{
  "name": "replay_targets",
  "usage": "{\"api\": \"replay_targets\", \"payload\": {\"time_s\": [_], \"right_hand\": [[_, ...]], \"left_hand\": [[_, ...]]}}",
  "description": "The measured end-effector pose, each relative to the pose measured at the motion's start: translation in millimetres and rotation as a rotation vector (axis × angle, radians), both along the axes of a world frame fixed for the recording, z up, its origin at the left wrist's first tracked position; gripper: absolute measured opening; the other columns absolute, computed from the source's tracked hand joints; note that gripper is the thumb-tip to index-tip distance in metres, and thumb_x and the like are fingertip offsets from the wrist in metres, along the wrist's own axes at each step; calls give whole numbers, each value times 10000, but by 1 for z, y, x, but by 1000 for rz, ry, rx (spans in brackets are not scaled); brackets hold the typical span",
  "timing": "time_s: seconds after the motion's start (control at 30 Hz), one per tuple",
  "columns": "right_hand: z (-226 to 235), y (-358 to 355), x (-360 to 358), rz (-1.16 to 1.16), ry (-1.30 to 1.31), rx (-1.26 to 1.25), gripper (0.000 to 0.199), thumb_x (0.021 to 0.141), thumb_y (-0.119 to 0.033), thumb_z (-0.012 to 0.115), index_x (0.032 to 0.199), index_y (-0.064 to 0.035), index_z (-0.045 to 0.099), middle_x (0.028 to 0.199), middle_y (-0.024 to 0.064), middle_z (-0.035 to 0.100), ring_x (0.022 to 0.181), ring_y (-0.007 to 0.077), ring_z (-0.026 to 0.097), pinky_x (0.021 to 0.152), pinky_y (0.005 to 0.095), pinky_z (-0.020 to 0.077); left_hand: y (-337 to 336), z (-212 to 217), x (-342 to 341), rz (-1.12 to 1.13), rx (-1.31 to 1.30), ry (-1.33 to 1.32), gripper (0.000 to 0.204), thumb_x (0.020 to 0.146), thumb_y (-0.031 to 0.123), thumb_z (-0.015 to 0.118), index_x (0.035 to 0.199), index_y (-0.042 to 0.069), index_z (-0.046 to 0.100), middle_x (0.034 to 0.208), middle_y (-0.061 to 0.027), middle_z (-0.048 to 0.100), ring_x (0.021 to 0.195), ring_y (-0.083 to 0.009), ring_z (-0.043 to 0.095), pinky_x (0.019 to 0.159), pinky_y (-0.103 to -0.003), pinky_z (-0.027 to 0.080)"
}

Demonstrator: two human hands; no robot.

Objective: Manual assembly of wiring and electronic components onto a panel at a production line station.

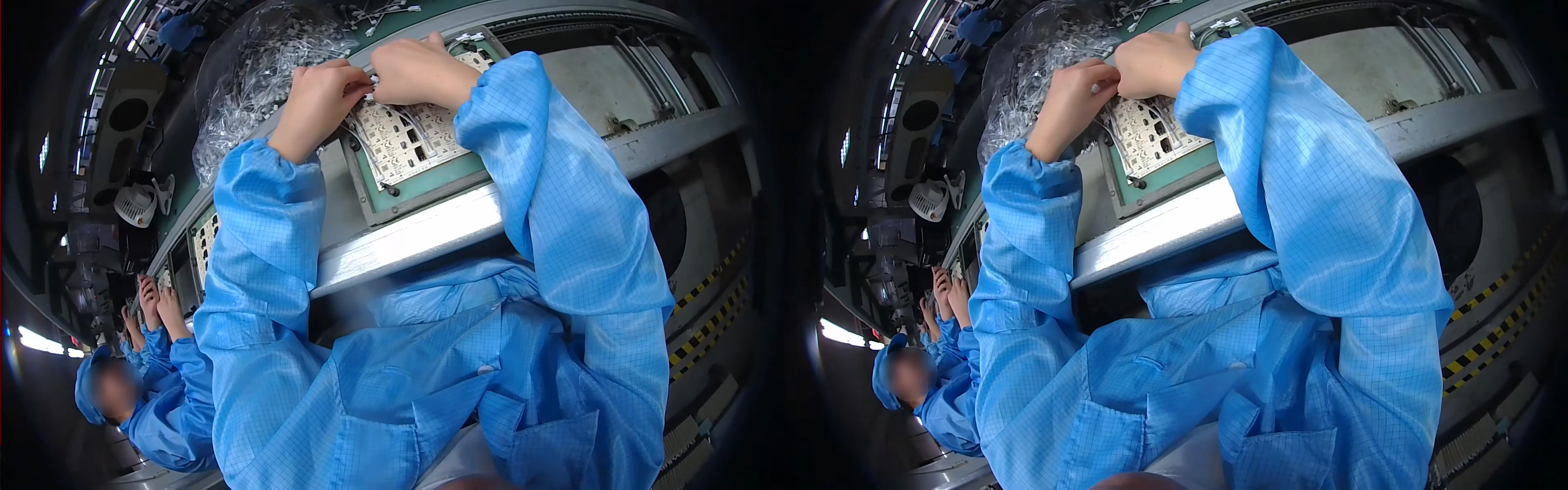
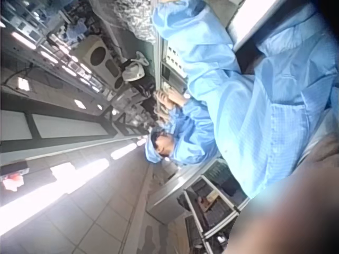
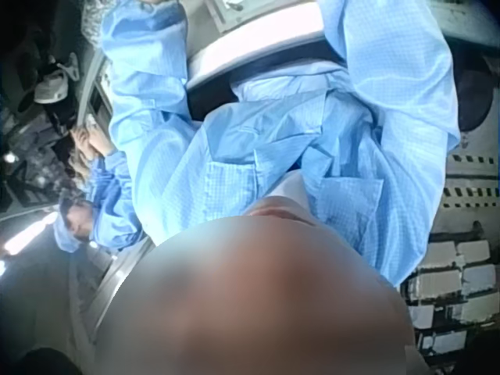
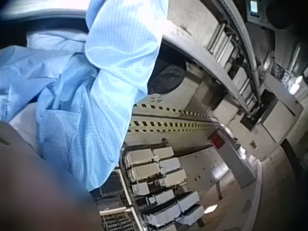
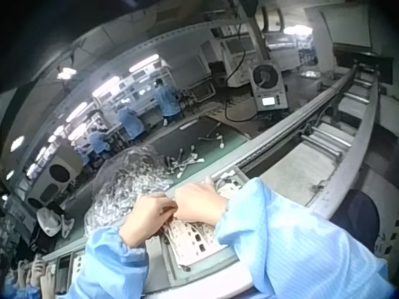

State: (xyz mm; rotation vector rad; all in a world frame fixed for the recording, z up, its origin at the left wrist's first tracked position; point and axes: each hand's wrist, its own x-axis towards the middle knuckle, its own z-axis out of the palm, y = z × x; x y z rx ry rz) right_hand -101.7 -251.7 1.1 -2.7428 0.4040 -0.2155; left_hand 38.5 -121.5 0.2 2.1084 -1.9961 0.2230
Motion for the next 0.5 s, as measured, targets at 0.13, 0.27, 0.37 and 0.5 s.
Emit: {"api": "replay_targets", "payload": {"time_s": [0.13,0.27,0.37,0.5], "right_hand": [[-7,-2,4,-19,-15,15,198,747,-175,663,872,-46,747,904,146,744,955,357,698,907,618,350],[-10,-16,6,-56,-55,128,194,766,-229,708,850,-55,729,831,121,732,798,255,703,757,479,468],[-11,-34,0,32,-87,281,194,814,-231,745,848,-48,690,760,43,671,651,116,607,533,303,460],[-5,-35,-9,13,-96,226,200,891,-237,718,905,-40,684,749,12,637,650,107,557,583,283,463]], "left_hand": [[2,-5,-1,28,-41,55,113,887,192,712,959,125,769,904,-36,704,827,-272,678,817,-438,415],[6,-11,-4,88,-109,37,117,884,182,687,956,139,770,913,-33,705,903,-282,671,828,-454,414],[4,-20,-9,86,-198,-168,130,889,193,677,974,174,773,931,-20,700,978,-273,660,851,-476,425],[-4,-25,-18,149,-197,-162,150,915,179,670,1016,117,763,968,-52,719,981,-274,669,847,-445,449]]}}
